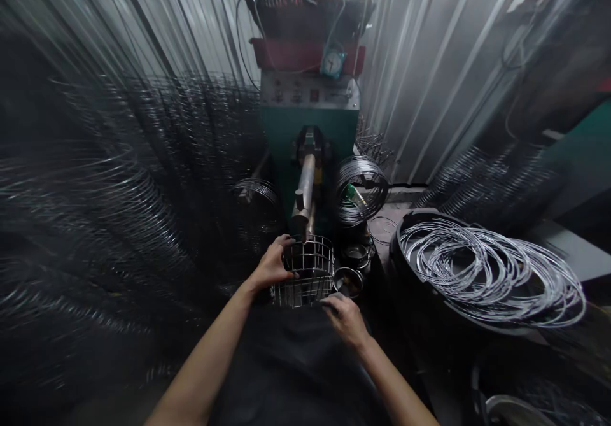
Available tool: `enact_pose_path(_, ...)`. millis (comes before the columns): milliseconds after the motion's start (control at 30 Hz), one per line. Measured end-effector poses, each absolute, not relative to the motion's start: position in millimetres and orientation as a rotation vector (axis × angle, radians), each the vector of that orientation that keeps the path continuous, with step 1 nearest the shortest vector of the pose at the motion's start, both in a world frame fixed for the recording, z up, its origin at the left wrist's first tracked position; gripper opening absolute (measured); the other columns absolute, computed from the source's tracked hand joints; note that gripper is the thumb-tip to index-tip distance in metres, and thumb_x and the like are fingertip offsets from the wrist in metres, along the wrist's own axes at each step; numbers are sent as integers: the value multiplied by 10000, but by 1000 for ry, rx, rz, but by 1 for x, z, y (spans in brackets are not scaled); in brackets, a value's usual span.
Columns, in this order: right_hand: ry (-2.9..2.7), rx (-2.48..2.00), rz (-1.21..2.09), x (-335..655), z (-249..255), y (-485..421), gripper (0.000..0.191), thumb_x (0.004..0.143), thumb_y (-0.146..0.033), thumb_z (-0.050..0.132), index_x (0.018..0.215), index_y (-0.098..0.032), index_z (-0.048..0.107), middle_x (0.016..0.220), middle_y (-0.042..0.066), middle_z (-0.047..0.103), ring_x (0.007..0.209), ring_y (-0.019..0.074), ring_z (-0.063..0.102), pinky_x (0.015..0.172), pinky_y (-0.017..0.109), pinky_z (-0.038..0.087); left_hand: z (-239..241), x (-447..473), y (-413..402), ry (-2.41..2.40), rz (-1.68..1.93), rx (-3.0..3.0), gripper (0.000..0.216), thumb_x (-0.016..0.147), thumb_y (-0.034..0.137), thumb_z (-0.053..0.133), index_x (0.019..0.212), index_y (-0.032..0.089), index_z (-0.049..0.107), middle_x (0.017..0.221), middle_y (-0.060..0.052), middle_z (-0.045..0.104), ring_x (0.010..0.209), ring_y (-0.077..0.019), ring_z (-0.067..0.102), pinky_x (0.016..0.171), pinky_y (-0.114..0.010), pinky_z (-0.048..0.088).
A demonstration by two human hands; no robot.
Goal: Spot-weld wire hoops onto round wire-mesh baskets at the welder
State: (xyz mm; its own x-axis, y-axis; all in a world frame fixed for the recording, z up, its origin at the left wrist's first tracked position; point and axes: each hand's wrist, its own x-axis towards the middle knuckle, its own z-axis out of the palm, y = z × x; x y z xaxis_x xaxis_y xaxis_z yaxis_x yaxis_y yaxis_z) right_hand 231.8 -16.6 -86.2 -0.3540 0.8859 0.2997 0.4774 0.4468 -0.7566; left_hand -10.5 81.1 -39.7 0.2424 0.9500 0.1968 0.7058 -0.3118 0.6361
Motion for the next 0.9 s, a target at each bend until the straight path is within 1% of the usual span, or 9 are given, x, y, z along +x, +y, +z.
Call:
enact_pose_path(167,-1891,-1111,706,235,-80,4,193,881,-302,521,949,-225,685,896,62,675,838,198,638,765,335,525,-41,-10,77,1444,816,2099,882,445,231,849,1243,194,476,1389,-156,390,1330,-335,322,1072,-500,305)
enact_pose_path(267,-1818,-1112,648,236,-67,41,202,872,-330,542,948,-210,686,903,70,667,861,198,628,789,334,511,-40,-19,79,1395,779,2078,1034,451,309,861,1359,211,375,1438,-154,348,1357,-338,270,1097,-509,248)
enact_pose_path(333,-1801,-1137,582,233,-55,74,231,859,-356,556,978,-204,683,963,80,652,921,202,612,839,342,491,-37,-26,90,1369,774,2023,1039,518,397,835,1403,224,319,1406,-139,415,1330,-326,332,1085,-501,267)
enact_pose_path(433,-1890,-1189,592,221,-37,123,265,835,-361,569,1000,-187,682,1058,91,631,1017,214,575,915,351,444,-28,-30,115,1442,796,1904,643,739,508,648,1290,216,492,1200,-99,609,1143,-273,544,979,-411,405)
enact_pose_path(533,-2070,-1196,871,207,-27,154,264,847,-360,529,901,-162,695,909,55,669,905,203,603,819,305,467,-19,-25,137,1551,644,1936,369,802,537,551,941,220,682,905,-49,699,913,-255,639,870,-376,462)
enact_pose_path(600,-2086,-1188,1041,201,-28,163,283,843,-369,516,837,-143,686,782,27,664,785,185,606,709,264,469,-16,-19,145,1595,537,2021,298,795,508,575,830,236,691,799,-24,698,850,-252,646,914,-412,431)
enact_pose_path(667,-2046,-1201,1083,196,-33,168,279,826,-369,525,804,-132,672,731,15,650,725,171,591,647,239,451,-15,-14,149,1607,496,2116,231,811,464,577,845,263,686,800,-6,700,871,-251,643,1010,-483,332)
enact_pose_path(767,-2016,-1293,947,189,-40,178,255,822,-331,511,745,-132,649,701,13,630,703,163,562,625,229,422,-13,-9,154,1696,492,2216,198,858,401,531,888,266,673,878,-21,702,928,-265,629,1060,-598,172)
enact_pose_path(900,-2009,-1358,830,182,-38,196,202,807,-264,501,706,-137,622,700,16,616,703,160,537,637,235,392,-2,-14,157,1867,532,2222,216,880,336,503,1023,236,631,1111,-96,638,1095,-308,544,1011,-677,185)
